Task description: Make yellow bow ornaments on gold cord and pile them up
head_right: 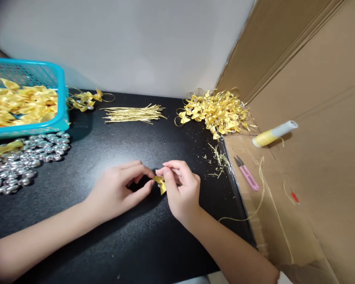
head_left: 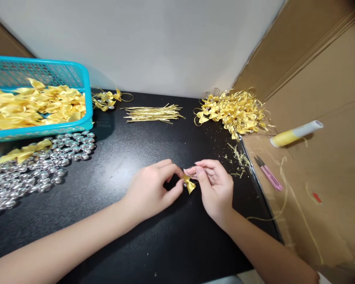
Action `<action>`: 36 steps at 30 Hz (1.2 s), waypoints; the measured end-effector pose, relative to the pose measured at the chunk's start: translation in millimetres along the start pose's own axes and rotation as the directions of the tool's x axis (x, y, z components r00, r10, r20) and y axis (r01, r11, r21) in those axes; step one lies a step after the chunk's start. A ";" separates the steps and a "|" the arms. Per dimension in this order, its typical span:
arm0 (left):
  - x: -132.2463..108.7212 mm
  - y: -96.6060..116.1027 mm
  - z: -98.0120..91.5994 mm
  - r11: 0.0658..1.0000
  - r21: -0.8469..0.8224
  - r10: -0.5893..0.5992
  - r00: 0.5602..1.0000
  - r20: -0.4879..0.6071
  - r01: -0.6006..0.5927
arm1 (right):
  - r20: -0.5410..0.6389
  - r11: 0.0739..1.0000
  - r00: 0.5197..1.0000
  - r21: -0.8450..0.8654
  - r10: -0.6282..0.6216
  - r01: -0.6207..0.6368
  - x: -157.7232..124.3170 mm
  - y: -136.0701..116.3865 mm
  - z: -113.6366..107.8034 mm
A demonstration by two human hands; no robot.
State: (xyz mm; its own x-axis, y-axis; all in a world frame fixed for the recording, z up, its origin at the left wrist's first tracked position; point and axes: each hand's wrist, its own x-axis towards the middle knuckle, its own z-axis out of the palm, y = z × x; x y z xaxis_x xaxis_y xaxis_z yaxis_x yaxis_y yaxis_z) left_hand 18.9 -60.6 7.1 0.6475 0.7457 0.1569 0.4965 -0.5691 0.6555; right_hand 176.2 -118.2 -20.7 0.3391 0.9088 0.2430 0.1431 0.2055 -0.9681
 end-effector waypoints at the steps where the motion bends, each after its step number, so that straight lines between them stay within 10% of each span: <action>1: 3.3 -1.9 1.1 1.000 -0.011 -0.023 1.000 0.019 0.023 | -0.003 1.000 1.000 -0.010 -0.006 0.005 0.4 -0.6 -0.1; 20: 17.0 -25.7 11.7 0.949 0.099 0.285 0.950 0.126 -0.298 | 0.032 0.981 0.995 -0.166 -0.097 0.101 6.4 -0.5 -5.2; 36: 25.8 -23.1 4.4 0.986 -0.114 0.142 0.971 0.193 -0.122 | 0.070 0.998 0.998 -0.070 0.005 0.000 7.4 2.4 -3.9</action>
State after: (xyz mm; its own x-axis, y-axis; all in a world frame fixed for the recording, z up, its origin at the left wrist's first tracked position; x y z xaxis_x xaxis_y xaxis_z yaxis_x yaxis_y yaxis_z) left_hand 26.7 -29.8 -7.3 0.8108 0.5762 0.1032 0.3446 -0.6124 0.7115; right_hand 182.7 -112.4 -21.1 0.2743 0.9330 0.2331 0.2075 0.1792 -0.9617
